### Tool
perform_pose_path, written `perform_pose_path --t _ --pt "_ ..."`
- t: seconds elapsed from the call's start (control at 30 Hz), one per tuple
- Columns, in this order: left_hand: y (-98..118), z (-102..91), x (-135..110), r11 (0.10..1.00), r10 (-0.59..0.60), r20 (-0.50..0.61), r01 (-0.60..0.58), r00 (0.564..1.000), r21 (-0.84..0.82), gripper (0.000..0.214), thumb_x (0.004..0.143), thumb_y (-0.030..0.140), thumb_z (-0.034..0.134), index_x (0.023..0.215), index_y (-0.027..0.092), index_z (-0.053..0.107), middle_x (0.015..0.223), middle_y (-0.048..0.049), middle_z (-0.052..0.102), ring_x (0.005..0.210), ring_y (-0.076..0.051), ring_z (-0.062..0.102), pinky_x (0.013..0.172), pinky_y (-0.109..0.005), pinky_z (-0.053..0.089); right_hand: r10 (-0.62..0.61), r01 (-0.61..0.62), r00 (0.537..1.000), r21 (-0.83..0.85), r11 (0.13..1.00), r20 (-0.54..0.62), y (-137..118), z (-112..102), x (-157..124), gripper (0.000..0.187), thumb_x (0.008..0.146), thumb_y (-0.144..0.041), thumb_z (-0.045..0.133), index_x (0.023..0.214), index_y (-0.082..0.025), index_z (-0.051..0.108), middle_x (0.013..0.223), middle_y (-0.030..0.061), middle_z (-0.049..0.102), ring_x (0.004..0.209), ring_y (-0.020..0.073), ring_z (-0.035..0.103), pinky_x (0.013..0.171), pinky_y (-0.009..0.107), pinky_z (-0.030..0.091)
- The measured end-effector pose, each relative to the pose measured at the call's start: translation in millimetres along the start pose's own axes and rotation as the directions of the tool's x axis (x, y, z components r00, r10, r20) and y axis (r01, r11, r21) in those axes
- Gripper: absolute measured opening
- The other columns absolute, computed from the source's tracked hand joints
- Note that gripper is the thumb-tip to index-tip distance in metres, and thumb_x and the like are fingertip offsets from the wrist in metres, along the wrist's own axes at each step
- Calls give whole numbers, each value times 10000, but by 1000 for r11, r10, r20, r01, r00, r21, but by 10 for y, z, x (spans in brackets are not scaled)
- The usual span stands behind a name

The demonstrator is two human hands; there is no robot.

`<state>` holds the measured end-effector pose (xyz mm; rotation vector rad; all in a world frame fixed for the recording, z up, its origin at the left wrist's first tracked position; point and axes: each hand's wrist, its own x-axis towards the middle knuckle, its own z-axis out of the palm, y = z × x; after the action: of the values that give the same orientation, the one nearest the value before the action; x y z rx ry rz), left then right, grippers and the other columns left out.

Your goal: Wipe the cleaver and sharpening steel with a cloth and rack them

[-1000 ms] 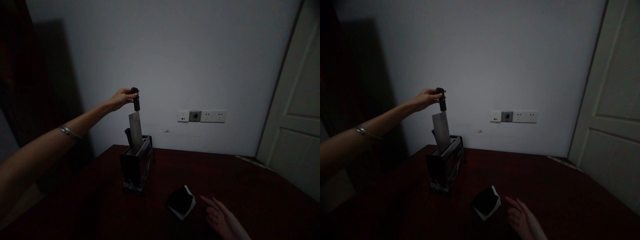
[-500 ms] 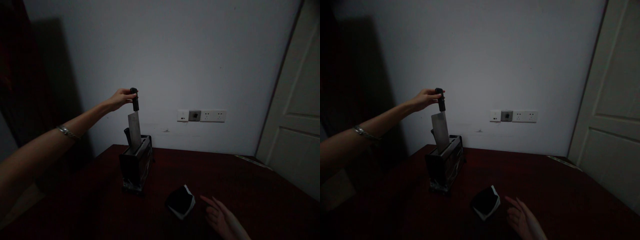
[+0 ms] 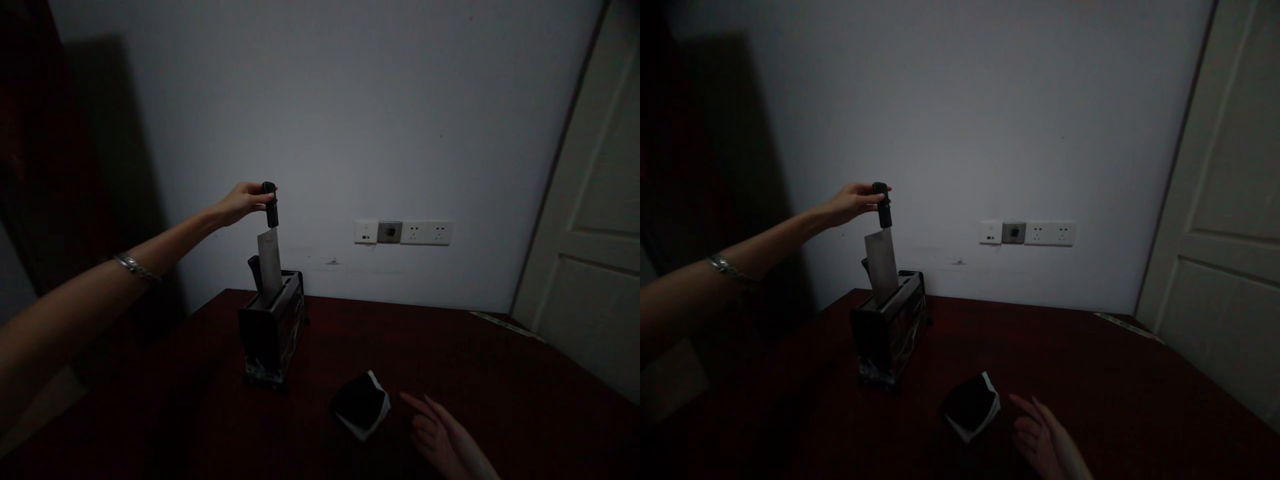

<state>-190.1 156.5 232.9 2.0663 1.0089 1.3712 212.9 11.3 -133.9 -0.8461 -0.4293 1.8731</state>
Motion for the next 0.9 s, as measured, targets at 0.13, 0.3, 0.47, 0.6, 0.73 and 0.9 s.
perform_pose_path --t 0.13,0.3,0.47,0.6,0.73,0.9 --pt "-62 -6 -12 1000 -22 18 22 1000 6 313 705 244 663 988 112 632 959 -87 611 966 -202 549 908 -411 394 5 -5 1000 -3 1000 9 7 -12 9 365 691 -323 695 992 -129 624 569 2 652 529 106 600 597 212 455" --pt "-90 23 -84 999 -44 40 43 998 11 333 699 234 665 1007 124 603 933 -75 609 919 -187 567 891 -422 420 19 -19 1000 -6 1000 -18 4 8 17 362 686 -309 688 995 -133 619 534 -9 636 498 109 593 564 212 452" --pt "-91 68 -177 996 -85 36 85 996 -1 365 655 200 697 987 134 558 851 -46 597 823 -164 586 853 -434 446 15 -15 1000 -6 1000 1 2 6 18 322 717 -295 666 990 -130 621 552 -1 645 503 112 597 558 214 456" --pt "-142 79 -212 994 -113 97 113 989 1 331 647 221 704 930 131 559 856 -48 597 826 -169 590 844 -433 444 22 -22 1000 -11 1000 11 6 2 14 320 699 -295 693 973 -142 629 554 -10 644 516 106 601 576 207 459" --pt "-201 82 -243 991 -131 173 126 976 42 280 656 238 696 892 147 575 860 -39 610 821 -159 593 829 -398 448 11 -12 1000 -27 1000 -20 14 -8 15 336 691 -312 699 978 -153 629 539 -17 635 503 103 594 559 203 452" --pt "-230 81 -307 982 -147 292 104 945 158 266 652 262 694 873 159 588 847 -46 639 806 -170 601 786 -355 454 4 -5 1000 -45 999 -17 19 -19 12 346 685 -319 702 982 -155 631 566 -9 648 521 104 598 578 209 452"
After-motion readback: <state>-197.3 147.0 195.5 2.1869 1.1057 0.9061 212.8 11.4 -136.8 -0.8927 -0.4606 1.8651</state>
